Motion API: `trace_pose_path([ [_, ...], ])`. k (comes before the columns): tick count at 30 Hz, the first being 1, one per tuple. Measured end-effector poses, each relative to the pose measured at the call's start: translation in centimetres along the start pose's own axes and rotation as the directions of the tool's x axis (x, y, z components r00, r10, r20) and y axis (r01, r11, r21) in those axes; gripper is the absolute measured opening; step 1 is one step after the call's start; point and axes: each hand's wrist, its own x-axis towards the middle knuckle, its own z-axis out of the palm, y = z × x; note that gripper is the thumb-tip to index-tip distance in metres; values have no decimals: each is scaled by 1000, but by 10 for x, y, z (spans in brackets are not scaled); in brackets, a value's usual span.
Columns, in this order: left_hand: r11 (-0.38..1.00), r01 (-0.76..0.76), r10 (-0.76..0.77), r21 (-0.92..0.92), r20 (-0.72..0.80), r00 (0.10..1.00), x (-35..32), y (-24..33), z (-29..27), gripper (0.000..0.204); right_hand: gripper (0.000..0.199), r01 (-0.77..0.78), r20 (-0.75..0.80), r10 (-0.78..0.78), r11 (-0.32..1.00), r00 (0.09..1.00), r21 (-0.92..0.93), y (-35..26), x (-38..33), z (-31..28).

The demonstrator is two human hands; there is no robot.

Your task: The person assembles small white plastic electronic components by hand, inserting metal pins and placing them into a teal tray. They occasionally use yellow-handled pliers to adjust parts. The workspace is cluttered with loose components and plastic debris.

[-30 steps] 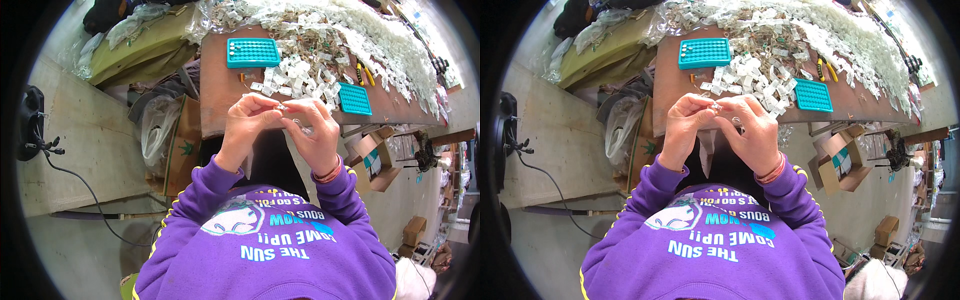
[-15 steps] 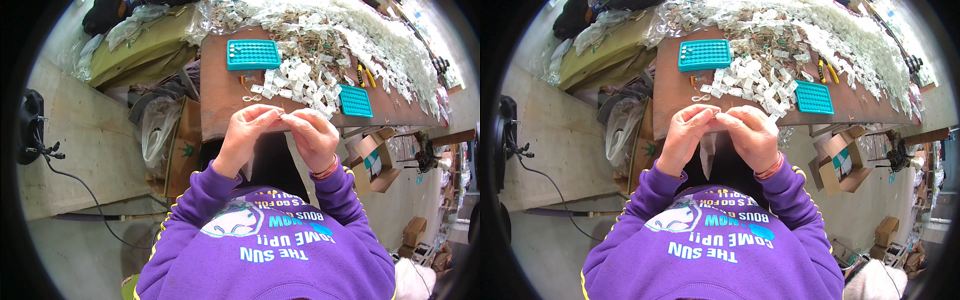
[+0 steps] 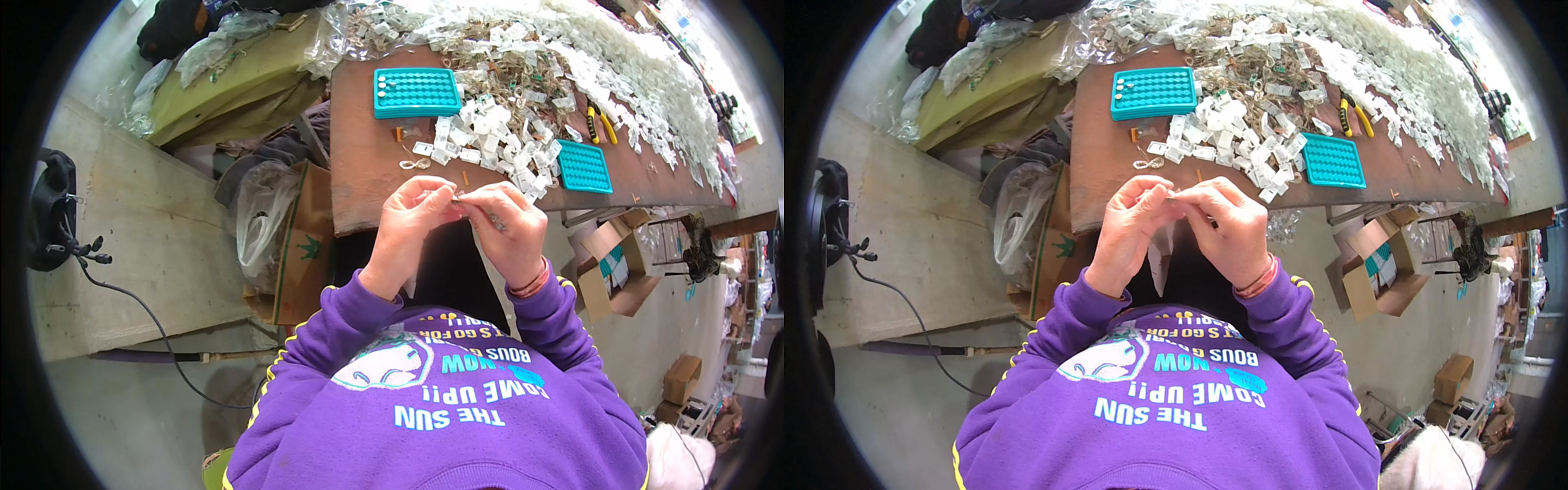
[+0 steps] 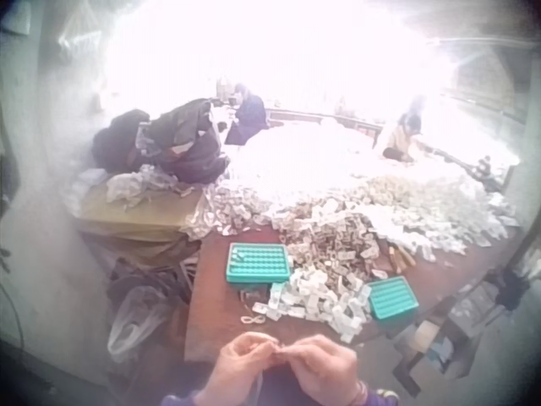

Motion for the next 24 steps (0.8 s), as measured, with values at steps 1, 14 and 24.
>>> trace_pose_path([
  [1, 992, -87, 86, 90, 19, 996, 2, 3, 0, 23, 17, -52, -5, 52, 999, 999, 17, 1, -2, -1],
  [14, -462, -274, 193, 843, 398, 897, 94, 32, -34, 27, 11, -462, 66, 508, 712, 859, 529, 6, -15, -8],
  [24, -125, -596, 207, 793, 609, 766, 97, 55, -27, 11, 13, -508, 117, 564, 611, 818, 608, 14, -6, -12],
])
